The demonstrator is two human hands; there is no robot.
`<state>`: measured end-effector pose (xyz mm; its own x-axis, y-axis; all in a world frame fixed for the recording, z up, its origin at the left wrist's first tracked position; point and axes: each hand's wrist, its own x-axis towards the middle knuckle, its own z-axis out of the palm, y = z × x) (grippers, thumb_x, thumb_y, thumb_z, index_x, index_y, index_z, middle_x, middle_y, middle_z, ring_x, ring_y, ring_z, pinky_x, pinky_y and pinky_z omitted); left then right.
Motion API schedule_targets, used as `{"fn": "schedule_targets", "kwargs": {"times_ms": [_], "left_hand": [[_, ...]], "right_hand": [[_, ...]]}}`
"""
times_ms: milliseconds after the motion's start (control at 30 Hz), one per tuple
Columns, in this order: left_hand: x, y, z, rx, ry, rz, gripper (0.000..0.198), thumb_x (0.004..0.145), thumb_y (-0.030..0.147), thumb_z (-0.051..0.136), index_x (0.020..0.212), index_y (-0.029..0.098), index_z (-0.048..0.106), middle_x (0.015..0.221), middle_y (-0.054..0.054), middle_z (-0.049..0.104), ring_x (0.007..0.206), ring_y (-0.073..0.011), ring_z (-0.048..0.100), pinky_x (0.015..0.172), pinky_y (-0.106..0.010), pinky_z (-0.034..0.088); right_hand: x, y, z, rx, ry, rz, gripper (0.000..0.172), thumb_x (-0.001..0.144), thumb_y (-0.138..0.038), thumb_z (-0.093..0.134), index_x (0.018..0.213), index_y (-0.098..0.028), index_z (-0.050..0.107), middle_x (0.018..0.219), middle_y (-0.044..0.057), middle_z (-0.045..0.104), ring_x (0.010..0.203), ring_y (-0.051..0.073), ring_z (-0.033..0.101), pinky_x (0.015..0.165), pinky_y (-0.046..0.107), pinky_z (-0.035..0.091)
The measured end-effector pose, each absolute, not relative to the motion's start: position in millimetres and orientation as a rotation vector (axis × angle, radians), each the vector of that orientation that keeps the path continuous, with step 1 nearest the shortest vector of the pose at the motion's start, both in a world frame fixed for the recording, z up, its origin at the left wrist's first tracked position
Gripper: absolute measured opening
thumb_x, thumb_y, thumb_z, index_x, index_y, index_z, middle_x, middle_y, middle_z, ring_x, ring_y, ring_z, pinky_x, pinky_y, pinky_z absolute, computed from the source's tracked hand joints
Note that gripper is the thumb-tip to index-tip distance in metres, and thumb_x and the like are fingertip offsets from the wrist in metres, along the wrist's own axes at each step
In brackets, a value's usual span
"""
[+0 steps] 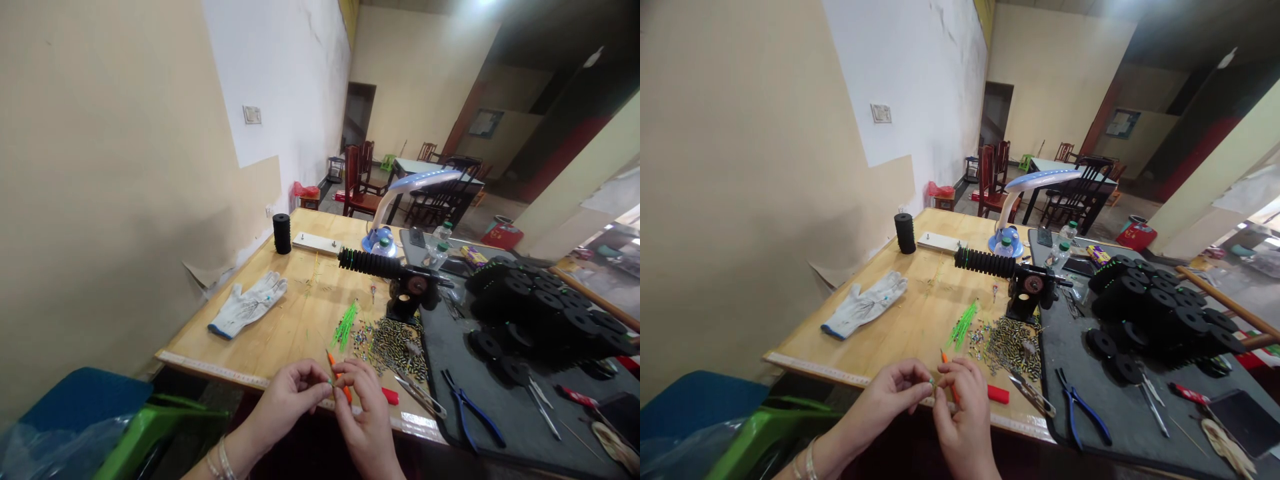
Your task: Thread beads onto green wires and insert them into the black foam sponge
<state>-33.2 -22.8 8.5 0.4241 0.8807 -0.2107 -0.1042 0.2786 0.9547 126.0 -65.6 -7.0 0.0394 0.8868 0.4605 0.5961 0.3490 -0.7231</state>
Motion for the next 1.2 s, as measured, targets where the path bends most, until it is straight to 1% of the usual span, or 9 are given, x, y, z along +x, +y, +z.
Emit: {"fn": "schedule_targets", "kwargs": {"times_ms": [67, 133, 267, 500, 667, 800, 933, 1100, 1200], "left_hand": [[-34, -22, 7, 1.082, 0.882, 0.8, 0.035, 0.066, 0.043, 0.08, 0.08, 0.014, 0.066, 0.07, 0.001, 0.062, 0.056, -0.0086, 0.05, 0.051, -0.02, 0.042], [-35, -22, 6, 1.096, 0.878, 0.804, 0.036, 0.068, 0.045, 0.079, 0.083, 0.014, 0.067, 0.073, 0.0, 0.063, 0.055, -0.0085, 0.051, 0.051, -0.021, 0.042], [-34, -22, 5, 1.145, 0.888, 0.799, 0.035, 0.071, 0.045, 0.076, 0.079, 0.013, 0.065, 0.071, 0.001, 0.062, 0.05, -0.0064, 0.049, 0.05, -0.021, 0.041], [-31, -25, 11, 1.202, 0.891, 0.765, 0.031, 0.072, 0.042, 0.074, 0.074, 0.014, 0.06, 0.065, 0.003, 0.056, 0.051, -0.0075, 0.047, 0.049, -0.02, 0.039], [-29, -26, 11, 1.266, 0.914, 0.765, 0.026, 0.075, 0.039, 0.07, 0.073, 0.015, 0.059, 0.065, 0.003, 0.056, 0.055, -0.0092, 0.047, 0.053, -0.022, 0.04], [-29, -25, 12, 1.382, 0.963, 0.779, 0.018, 0.077, 0.032, 0.066, 0.071, 0.015, 0.06, 0.066, 0.001, 0.058, 0.061, -0.0118, 0.049, 0.059, -0.023, 0.041], [-29, -23, 14, 1.445, 0.971, 0.769, 0.015, 0.076, 0.028, 0.063, 0.07, 0.015, 0.061, 0.066, 0.0, 0.059, 0.063, -0.0134, 0.052, 0.062, -0.025, 0.043], [-28, -24, 15, 1.427, 0.944, 0.738, 0.015, 0.074, 0.027, 0.064, 0.067, 0.015, 0.059, 0.064, 0.001, 0.058, 0.062, -0.013, 0.051, 0.061, -0.024, 0.042], [-28, -23, 14, 1.393, 0.937, 0.721, 0.015, 0.073, 0.027, 0.065, 0.067, 0.015, 0.059, 0.063, 0.001, 0.057, 0.06, -0.012, 0.05, 0.058, -0.023, 0.04]], "right_hand": [[126, -66, -7, -1.346, -1.64, 0.413, 0.011, 0.084, -0.014, 0.054, 0.08, -0.024, 0.058, 0.097, 0.006, 0.069, 0.103, 0.024, 0.06, 0.09, 0.041, 0.049], [126, -67, -8, -1.344, -1.635, 0.436, 0.012, 0.084, -0.013, 0.053, 0.08, -0.024, 0.057, 0.097, 0.006, 0.068, 0.102, 0.024, 0.06, 0.089, 0.041, 0.049], [126, -69, -7, -1.342, -1.652, 0.444, 0.013, 0.083, -0.012, 0.053, 0.08, -0.024, 0.057, 0.097, 0.006, 0.067, 0.102, 0.024, 0.059, 0.088, 0.041, 0.048], [124, -68, -6, -1.339, -1.63, 0.459, 0.013, 0.082, -0.011, 0.052, 0.078, -0.023, 0.056, 0.095, 0.005, 0.067, 0.098, 0.023, 0.06, 0.085, 0.039, 0.049], [123, -68, -4, -1.315, -1.622, 0.47, 0.013, 0.082, -0.012, 0.053, 0.078, -0.023, 0.059, 0.093, 0.006, 0.068, 0.095, 0.023, 0.061, 0.084, 0.038, 0.05], [126, -67, -5, -1.318, -1.578, 0.538, 0.012, 0.085, -0.015, 0.054, 0.079, -0.022, 0.062, 0.094, 0.006, 0.068, 0.095, 0.022, 0.063, 0.084, 0.036, 0.051], [129, -65, -3, -1.3, -1.534, 0.59, 0.007, 0.085, -0.019, 0.057, 0.083, -0.022, 0.062, 0.094, 0.007, 0.069, 0.093, 0.022, 0.064, 0.082, 0.034, 0.052], [130, -61, 0, -1.251, -1.516, 0.653, 0.009, 0.083, -0.021, 0.06, 0.075, -0.022, 0.062, 0.093, 0.007, 0.071, 0.09, 0.021, 0.066, 0.081, 0.033, 0.054], [130, -60, -2, -1.259, -1.476, 0.709, 0.011, 0.084, -0.023, 0.06, 0.073, -0.021, 0.061, 0.093, 0.008, 0.072, 0.09, 0.022, 0.067, 0.081, 0.033, 0.054]]}}
